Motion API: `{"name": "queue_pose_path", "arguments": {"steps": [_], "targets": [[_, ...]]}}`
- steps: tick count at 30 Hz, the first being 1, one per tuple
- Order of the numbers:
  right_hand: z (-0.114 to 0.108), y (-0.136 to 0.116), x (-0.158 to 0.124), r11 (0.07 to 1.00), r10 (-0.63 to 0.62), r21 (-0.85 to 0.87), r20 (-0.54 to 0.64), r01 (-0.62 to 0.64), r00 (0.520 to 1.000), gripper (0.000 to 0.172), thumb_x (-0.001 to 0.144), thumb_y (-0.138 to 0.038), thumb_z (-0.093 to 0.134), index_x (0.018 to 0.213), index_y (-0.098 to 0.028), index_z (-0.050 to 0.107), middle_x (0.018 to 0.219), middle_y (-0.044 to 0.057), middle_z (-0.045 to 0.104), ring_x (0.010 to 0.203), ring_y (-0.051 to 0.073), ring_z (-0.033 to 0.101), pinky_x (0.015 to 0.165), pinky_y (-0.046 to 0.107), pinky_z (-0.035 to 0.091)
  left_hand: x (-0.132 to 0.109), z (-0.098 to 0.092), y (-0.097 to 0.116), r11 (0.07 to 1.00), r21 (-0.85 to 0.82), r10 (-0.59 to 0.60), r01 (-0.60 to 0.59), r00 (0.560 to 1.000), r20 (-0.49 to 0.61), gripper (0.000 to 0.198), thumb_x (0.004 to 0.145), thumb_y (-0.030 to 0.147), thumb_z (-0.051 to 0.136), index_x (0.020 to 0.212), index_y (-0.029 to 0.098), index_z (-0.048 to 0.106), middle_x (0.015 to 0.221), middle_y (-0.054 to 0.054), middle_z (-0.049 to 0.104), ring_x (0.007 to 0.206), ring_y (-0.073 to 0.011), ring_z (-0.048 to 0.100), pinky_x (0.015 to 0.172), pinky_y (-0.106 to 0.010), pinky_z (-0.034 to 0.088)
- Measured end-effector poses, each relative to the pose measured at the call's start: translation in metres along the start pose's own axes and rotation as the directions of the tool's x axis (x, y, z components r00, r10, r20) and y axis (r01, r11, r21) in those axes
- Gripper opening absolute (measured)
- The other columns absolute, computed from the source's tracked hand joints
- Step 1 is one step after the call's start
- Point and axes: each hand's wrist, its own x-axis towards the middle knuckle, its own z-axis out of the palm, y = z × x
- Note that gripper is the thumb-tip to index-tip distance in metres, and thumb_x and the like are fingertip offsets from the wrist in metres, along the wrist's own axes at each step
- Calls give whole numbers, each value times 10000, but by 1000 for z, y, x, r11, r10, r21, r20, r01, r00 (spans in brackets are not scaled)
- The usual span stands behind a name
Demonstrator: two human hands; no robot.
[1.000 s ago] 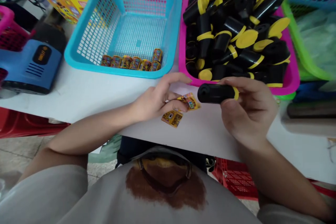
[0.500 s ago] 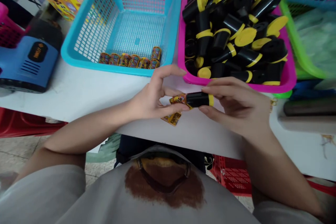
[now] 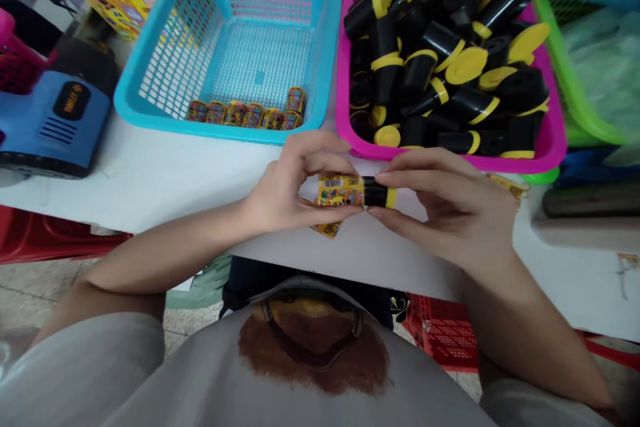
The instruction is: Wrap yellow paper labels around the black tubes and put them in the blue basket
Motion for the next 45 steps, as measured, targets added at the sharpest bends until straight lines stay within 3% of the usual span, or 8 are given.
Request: {"name": "queue_pose_path", "arguments": {"steps": [5, 9, 15, 19, 26, 31, 41, 45], "targets": [[14, 3, -5, 999, 35, -10, 43, -34, 998, 397, 873, -312, 854, 1252, -386, 762, 1141, 30, 746, 1019, 227, 735, 878, 417, 666, -5, 3, -2, 995, -9, -97, 98, 994, 54, 783, 835, 334, 890, 1444, 284, 400, 1239, -51, 722, 1075, -208, 795, 844, -285, 662], [26, 6, -11, 999, 4, 45, -118, 1, 993, 354, 963, -335, 753, 1311, -350, 693, 1175, 35, 780, 1058, 233, 759, 925, 429, 658, -1, 10, 11, 903, -223, -360, 367, 930, 70, 808, 865, 387, 856, 1463, 302, 318, 1143, -37, 789, 1004, -205, 807, 857, -330, 658], [27, -1, -5, 857, -254, -445, 74, 260, 964, 477, 1027, -598, 576, 1378, -275, 579, 1356, 76, 740, 1291, 295, 673, 1089, 520, 579, 9, 7, 20, 759, -419, -517, 498, 853, 78, 906, 796, 413, 908, 1423, 346, 258, 1055, 16, 788, 868, -179, 795, 805, -345, 651], [37, -6, -7, 686, -417, -654, 4, 318, 909, 433, 955, -377, 748, 1322, -201, 600, 1237, 92, 751, 1162, 252, 683, 1043, 413, 600, 8, 13, 15, 747, -429, -525, 509, 846, 89, 924, 734, 498, 929, 1389, 335, 297, 1115, 9, 714, 818, -139, 759, 702, -271, 613], [49, -7, -18, 832, -404, -415, 3, 369, 915, 500, 966, -260, 670, 1454, -281, 561, 1236, 91, 746, 1182, 281, 723, 963, 480, 679, 2, 28, 23, 679, -476, -410, 559, 826, 386, 572, 933, 290, 693, 1309, 310, 262, 759, 119, 516, 550, -81, 597, 501, -206, 516], [53, -2, -19, 887, -409, -251, -30, 389, 912, 571, 975, -272, 684, 1519, -290, 511, 1308, 94, 743, 1237, 275, 726, 1027, 486, 680, 4, 23, 24, 633, -519, -372, 574, 814, 447, 634, 906, 286, 690, 1354, 298, 241, 703, 132, 494, 543, -99, 602, 513, -228, 534], [41, 7, -19, 740, -534, -456, 49, 495, 844, 476, 911, -214, 759, 1339, -398, 661, 1299, -5, 744, 1231, 279, 699, 1152, 585, 586, 3, 19, 27, 974, -42, -217, 222, 971, 96, 690, 934, 394, 743, 1398, 300, 241, 1120, -25, 712, 931, -149, 747, 781, -279, 622], [30, 7, -1, 756, -509, -528, -101, 388, 855, 553, 919, -405, 767, 1440, -370, 583, 1203, 57, 718, 1126, 288, 706, 1041, 528, 617, 20, -11, 46, 970, 229, -82, 75, 996, 19, 296, 939, 314, 744, 1143, 236, 544, 1071, -29, 705, 921, -154, 713, 742, -293, 605]]}}
